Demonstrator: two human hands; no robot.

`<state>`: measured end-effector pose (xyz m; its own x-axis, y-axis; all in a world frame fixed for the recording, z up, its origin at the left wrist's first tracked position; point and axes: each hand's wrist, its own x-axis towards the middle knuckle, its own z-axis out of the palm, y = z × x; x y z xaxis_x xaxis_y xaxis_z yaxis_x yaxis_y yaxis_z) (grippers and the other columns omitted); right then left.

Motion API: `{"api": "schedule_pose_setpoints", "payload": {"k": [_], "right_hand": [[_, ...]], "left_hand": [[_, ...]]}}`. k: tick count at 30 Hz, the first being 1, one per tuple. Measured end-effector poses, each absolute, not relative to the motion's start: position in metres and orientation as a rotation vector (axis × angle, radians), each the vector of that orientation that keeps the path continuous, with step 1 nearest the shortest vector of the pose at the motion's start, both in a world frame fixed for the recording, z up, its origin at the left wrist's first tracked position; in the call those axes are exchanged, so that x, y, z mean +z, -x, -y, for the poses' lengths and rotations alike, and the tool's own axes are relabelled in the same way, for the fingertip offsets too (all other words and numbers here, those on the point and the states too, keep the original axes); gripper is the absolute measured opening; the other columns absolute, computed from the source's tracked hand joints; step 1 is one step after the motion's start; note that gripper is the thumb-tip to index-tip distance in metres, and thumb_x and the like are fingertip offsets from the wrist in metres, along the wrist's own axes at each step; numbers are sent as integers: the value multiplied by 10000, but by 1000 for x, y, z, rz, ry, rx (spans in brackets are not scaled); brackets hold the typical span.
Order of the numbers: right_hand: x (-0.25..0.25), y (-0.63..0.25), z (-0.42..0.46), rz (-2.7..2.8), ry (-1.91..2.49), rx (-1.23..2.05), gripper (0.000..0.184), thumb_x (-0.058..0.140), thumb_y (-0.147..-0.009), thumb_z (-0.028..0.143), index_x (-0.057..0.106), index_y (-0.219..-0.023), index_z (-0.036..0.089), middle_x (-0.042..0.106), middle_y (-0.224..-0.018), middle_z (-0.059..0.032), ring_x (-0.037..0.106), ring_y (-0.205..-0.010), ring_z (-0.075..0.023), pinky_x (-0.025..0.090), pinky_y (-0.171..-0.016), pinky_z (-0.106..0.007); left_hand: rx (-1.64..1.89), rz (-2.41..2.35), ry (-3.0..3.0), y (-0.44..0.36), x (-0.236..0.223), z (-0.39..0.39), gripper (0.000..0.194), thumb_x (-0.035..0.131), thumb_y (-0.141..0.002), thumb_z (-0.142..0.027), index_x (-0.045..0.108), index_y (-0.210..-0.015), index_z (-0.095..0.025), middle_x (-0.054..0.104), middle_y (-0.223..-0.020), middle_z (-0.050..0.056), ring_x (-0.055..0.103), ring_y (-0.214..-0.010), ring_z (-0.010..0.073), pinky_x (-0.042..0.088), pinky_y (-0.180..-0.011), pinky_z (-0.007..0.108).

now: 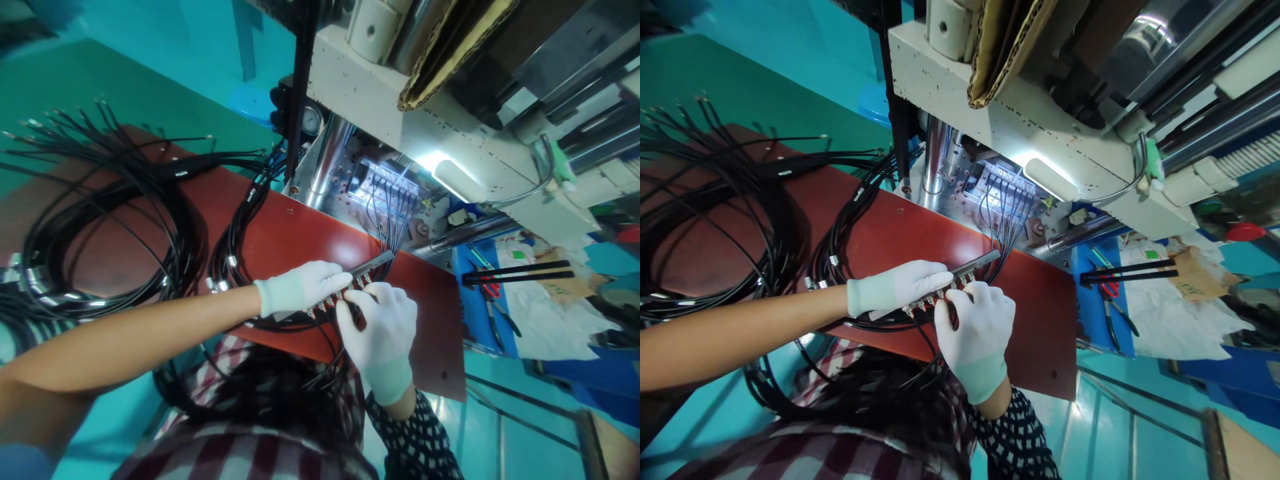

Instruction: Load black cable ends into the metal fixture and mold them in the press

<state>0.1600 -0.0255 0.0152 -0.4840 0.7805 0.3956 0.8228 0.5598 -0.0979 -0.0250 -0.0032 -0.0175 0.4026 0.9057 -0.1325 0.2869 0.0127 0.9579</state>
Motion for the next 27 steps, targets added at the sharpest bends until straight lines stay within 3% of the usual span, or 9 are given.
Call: {"api": "schedule_pose_setpoints", "payload": {"k": [7, 13, 20, 27], "right_hand": [[6, -151, 21, 2368, 1255, -177, 73, 693, -768, 213, 692, -702, 245, 612, -732, -13, 504, -741, -206, 285, -692, -383], [17, -154, 31, 2416, 1261, -138, 91, 685, -853, 315, 734, -910, 264, 658, -861, -20, 538, -806, -209, 315, -735, -390], [8, -147, 31, 2408, 1211, -144, 71, 692, -807, 228, 708, -740, 247, 633, -768, -12, 537, -774, -198, 322, -760, -400], [15, -146, 42, 2442, 1195, -90, 58, 692, -849, 314, 726, -857, 268, 667, -821, -3, 550, -776, -196, 320, -768, -405]], "left_hand": [[702, -1123, -1638, 24, -18, 3, 473, 332, -998, -538, 527, -781, -166, 526, -733, -6, 477, -679, 138, 363, -644, 270], [669, -1158, -1584, 23, -19, 3, 496, 335, -984, -577, 543, -790, -171, 550, -739, -5, 518, -697, 148, 386, -665, 280], [677, -1141, -1536, 23, -16, 4, 494, 343, -973, -575, 546, -784, -165, 547, -734, -1, 520, -677, 145, 406, -642, 274], [687, -1198, -1545, 22, -19, 4, 531, 345, -963, -620, 550, -780, -167, 542, -714, -2, 513, -659, 143, 384, -602, 267]]}}
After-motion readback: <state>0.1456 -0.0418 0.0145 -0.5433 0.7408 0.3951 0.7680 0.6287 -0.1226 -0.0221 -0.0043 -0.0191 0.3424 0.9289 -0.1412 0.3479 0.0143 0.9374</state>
